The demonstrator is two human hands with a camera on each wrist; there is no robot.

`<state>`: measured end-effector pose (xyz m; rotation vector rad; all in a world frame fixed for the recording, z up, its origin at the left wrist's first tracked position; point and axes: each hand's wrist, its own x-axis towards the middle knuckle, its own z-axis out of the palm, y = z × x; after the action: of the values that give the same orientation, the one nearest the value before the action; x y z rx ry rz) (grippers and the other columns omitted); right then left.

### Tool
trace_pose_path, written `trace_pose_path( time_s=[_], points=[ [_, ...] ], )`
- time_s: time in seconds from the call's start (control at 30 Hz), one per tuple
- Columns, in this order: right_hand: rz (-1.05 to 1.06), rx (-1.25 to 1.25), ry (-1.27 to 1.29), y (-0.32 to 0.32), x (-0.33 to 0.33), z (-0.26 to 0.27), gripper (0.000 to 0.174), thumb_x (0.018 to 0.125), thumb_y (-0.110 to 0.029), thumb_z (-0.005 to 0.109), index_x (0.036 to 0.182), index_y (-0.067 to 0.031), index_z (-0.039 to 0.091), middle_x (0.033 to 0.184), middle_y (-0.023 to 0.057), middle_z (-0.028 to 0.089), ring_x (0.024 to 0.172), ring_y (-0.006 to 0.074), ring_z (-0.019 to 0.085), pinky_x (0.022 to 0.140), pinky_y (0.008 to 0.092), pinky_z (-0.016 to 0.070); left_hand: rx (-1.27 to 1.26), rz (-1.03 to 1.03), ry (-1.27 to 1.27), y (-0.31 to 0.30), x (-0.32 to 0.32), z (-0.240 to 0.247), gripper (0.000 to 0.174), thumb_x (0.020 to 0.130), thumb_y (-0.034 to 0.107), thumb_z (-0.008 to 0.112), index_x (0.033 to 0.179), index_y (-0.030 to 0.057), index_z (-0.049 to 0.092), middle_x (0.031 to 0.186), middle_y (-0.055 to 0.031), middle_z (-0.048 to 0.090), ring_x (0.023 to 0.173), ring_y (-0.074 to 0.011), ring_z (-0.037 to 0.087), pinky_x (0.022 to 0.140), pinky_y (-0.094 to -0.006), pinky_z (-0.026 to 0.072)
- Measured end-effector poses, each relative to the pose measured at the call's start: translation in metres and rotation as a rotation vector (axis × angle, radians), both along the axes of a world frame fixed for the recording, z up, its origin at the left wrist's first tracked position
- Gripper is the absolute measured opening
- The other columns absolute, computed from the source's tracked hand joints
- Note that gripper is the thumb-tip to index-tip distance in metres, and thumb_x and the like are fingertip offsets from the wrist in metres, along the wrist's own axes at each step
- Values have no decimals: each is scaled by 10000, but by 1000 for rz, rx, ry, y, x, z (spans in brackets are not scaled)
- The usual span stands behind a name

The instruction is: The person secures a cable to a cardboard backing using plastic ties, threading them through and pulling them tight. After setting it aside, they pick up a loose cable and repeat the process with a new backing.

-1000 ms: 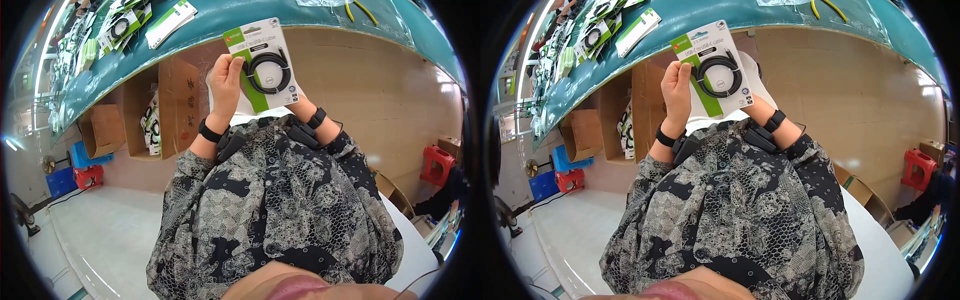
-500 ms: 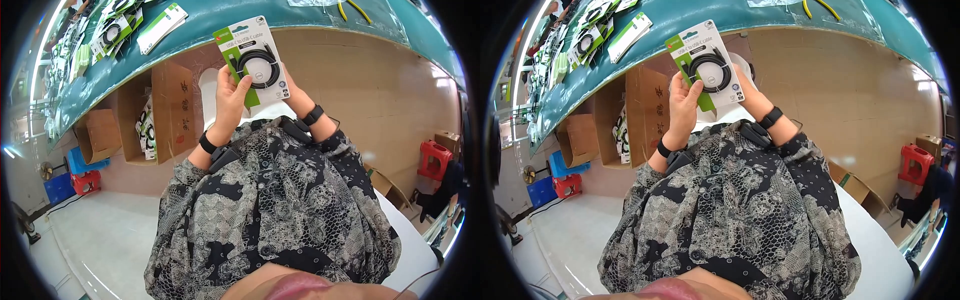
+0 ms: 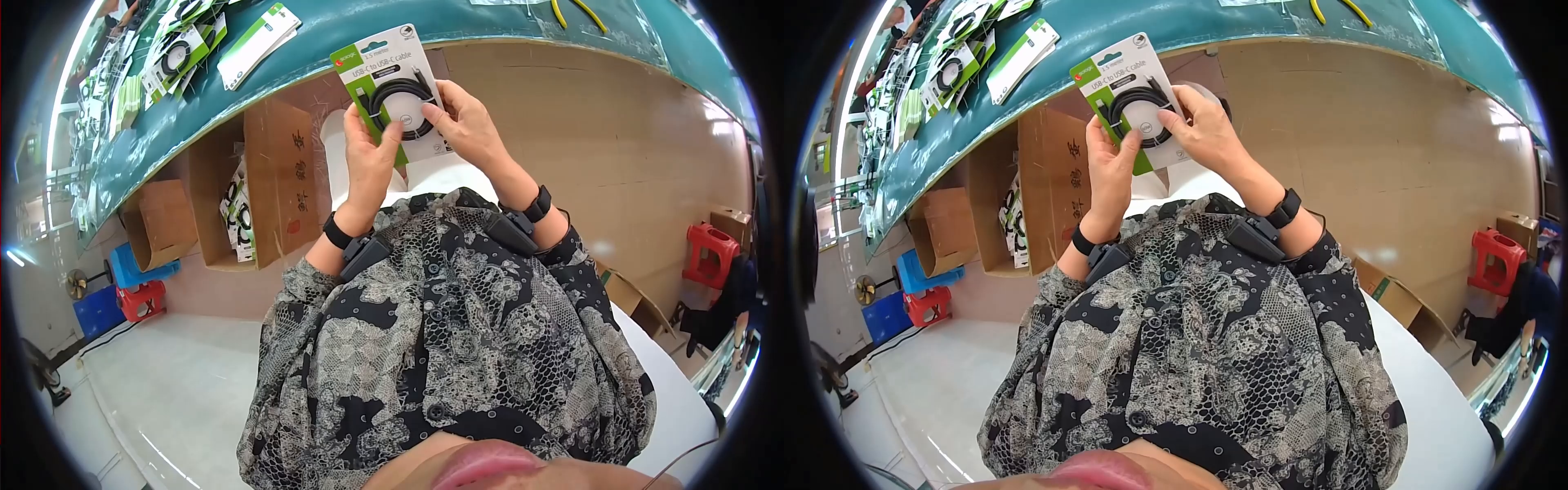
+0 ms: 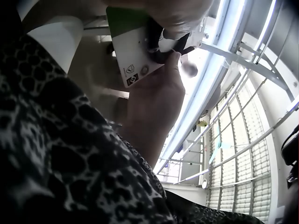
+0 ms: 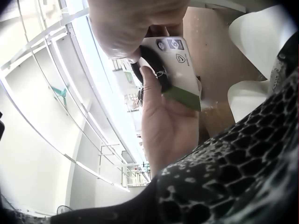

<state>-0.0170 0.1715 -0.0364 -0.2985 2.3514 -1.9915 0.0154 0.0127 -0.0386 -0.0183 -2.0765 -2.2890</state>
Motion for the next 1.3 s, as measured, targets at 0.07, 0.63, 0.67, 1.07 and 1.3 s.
trace_pose_path(
  time_s=[0.07, 0.63, 0.67, 1.07, 1.3],
  points=[
    [29, -20, -19, -3, 1, -6, 300, 903, -158, 613, 1141, 16, 554, 927, 28, 610, 771, 55, 539, 691, 222, 466, -79, 31, -2, 0, 1, -2, 558, 897, 99, 580, 1339, 7, 253, 1188, -123, 512, 1046, -169, 549, 862, -282, 479],
    [-23, -189, -90, -3, -16, -20, 250, 932, -165, 578, 1094, 25, 561, 919, 28, 624, 819, 58, 552, 729, 210, 465, -60, -86, 27, -5, -9, -3, 642, 874, 42, 525, 1406, 69, 167, 1272, -154, 448, 1152, -240, 504, 919, -349, 460],
    [-22, -141, -85, 0, -17, -19, 260, 935, -168, 575, 1105, 27, 558, 926, 30, 624, 823, 60, 553, 734, 212, 467, -6, -123, 34, -5, -9, -2, 629, 893, 57, 525, 1407, 65, 163, 1272, -148, 452, 1144, -230, 512, 912, -341, 465],
    [-26, -285, -14, -3, -4, -10, 371, 937, -156, 563, 1249, 27, 480, 991, 37, 615, 866, 77, 563, 769, 223, 474, 371, -178, -191, -10, 6, -20, 315, 933, 102, 558, 1214, 29, 437, 1156, -74, 556, 987, -118, 571, 836, -257, 478],
    [-13, -91, 72, -14, -1, -18, 421, 904, -84, 582, 1296, -13, 448, 984, 15, 594, 881, 74, 555, 767, 228, 477, 92, -81, 20, -9, 0, -16, 313, 928, 76, 552, 1217, 32, 442, 1139, -67, 554, 990, -114, 560, 834, -244, 459]
  ],
)
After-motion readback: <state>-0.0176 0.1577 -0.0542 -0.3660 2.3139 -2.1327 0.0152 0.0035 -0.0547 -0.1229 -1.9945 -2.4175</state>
